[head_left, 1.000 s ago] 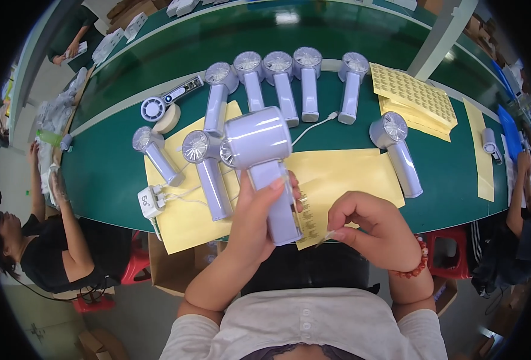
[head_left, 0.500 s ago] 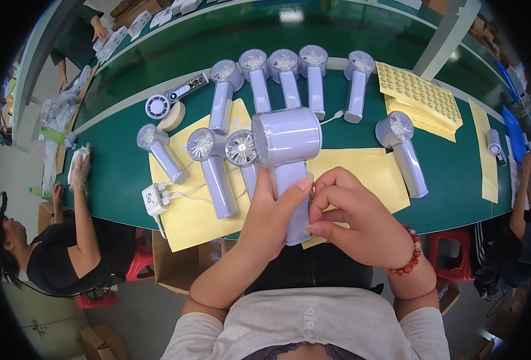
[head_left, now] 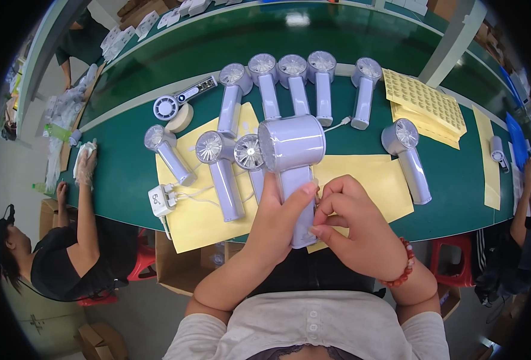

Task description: The person assembles handheld fans by hand from fan components, then applies product stickers to the assembled fans.

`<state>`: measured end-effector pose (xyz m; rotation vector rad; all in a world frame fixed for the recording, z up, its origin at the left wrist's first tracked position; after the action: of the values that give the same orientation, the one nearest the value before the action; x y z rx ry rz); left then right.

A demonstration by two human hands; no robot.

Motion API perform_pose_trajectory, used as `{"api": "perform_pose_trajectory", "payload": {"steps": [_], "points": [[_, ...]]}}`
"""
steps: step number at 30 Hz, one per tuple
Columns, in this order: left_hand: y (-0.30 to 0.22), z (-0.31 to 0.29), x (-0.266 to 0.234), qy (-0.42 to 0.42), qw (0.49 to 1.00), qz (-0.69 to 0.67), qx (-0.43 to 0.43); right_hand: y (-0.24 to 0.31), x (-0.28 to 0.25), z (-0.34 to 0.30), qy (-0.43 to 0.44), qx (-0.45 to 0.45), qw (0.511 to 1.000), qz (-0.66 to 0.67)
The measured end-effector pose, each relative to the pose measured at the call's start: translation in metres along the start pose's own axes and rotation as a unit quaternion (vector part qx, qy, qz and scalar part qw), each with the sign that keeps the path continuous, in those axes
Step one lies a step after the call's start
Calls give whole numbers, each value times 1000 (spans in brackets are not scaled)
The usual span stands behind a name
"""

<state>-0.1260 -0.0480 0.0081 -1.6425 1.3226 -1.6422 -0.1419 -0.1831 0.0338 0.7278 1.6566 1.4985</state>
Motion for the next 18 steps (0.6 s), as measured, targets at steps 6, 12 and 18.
{"api": "perform_pose_trajectory", "payload": {"steps": [6,12,18], "points": [[0,-1,-3,5,1000,0,-8,2,13,-8,-76,-97,968,-217],[-24,-6,-11,-31,998,15,44,8,6,-20,-144,-194,916,-321],[-90,7,-73,-86,955,202,201,-17,-15,-19,-143,-84,940,-298]]}}
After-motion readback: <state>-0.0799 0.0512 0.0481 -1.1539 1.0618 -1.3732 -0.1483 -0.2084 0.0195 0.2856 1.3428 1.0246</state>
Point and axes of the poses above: each hand's wrist, its own z-axis towards the middle knuckle, its own x-axis out of the palm, y = z × x, the point moved 2 cm from there along z, towards the middle knuckle, and after that the axes turned 10 degrees about y, right-handed, at the moved point
